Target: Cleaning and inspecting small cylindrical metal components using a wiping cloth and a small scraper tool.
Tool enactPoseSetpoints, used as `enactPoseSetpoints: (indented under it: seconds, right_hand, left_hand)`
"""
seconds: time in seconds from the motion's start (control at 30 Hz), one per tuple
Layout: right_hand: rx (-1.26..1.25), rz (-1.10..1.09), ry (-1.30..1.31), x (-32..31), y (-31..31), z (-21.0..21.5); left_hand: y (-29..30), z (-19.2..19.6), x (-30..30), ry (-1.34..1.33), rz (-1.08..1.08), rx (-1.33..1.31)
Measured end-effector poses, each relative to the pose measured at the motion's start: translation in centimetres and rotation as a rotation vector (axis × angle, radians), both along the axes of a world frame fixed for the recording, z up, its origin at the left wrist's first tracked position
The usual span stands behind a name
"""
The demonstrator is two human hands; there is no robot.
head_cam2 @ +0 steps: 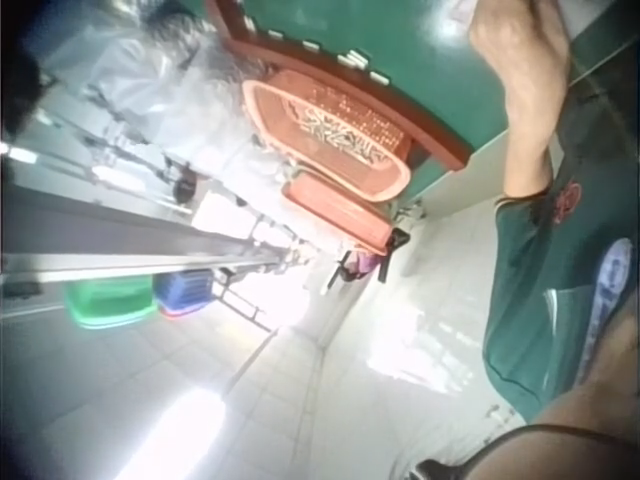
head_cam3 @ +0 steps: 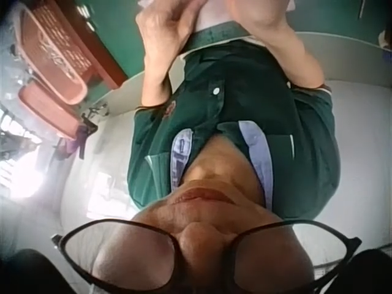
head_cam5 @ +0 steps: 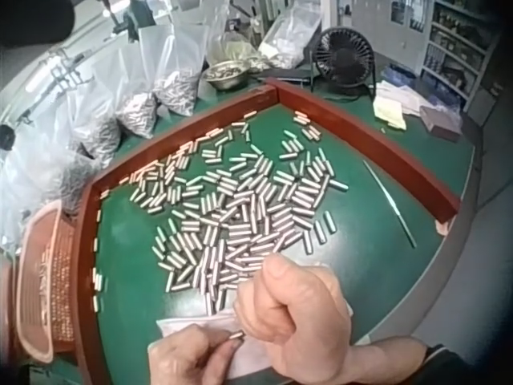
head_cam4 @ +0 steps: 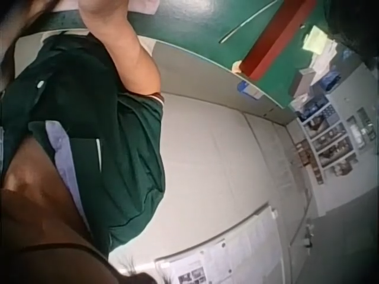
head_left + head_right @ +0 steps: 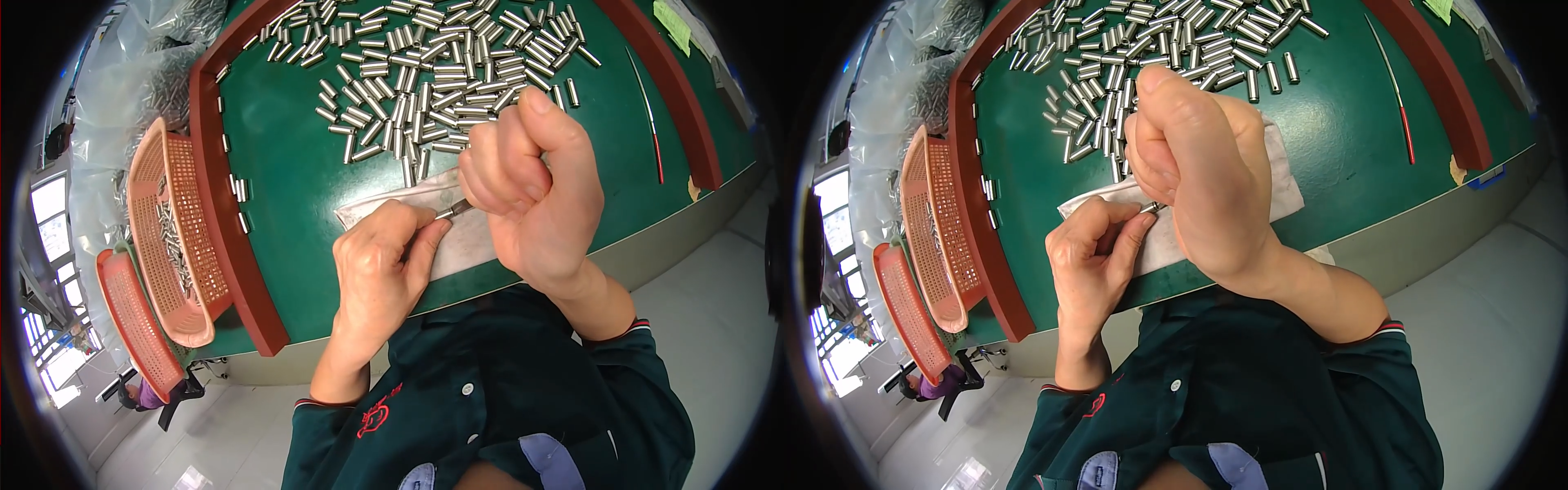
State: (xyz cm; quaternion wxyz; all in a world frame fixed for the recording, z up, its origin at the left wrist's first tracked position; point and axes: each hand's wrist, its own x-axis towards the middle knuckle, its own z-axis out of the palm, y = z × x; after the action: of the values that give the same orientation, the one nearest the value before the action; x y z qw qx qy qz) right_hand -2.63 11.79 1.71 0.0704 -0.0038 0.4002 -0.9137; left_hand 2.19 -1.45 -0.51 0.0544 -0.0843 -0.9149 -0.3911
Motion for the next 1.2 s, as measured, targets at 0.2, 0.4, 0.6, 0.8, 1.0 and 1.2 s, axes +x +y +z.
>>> enactPoseSetpoints:
  seconds: [0.2, 0.4, 0.6, 0.8, 1.0, 1.2]
  right_hand:
    - [0.007, -0.006, 0.005, 0.0, 0.0, 0.0]
    - [-0.003, 0.002, 0.003, -0.1, -0.1, -0.1]
    - [0.092, -0.029, 0.034, 0.2, -0.3, -0.2]
    - [0.214, 0.025, 0.118, 0.3, -0.3, -0.1]
    - [0.153, 0.051, -0.025, 0.7, -0.8, 0.8]
    - [0.204, 0.070, 0.098, 1.0, -1.1, 0.3]
  left_hand:
    - [0.1, 0.1, 0.0, -0.007, 0.003, 0.003]
    - [0.0, 0.1, 0.0, -0.017, 0.006, 0.014]
    - [0.2, 0.1, -0.2, -0.031, -0.011, 0.033]
    - [-0.1, 0.1, -0.4, -0.053, -0.039, 0.046]
    - [-0.4, 0.3, -0.6, -0.079, -0.069, 0.045]
    - [-0.4, 0.5, -0.7, -0.062, -0.094, 0.071]
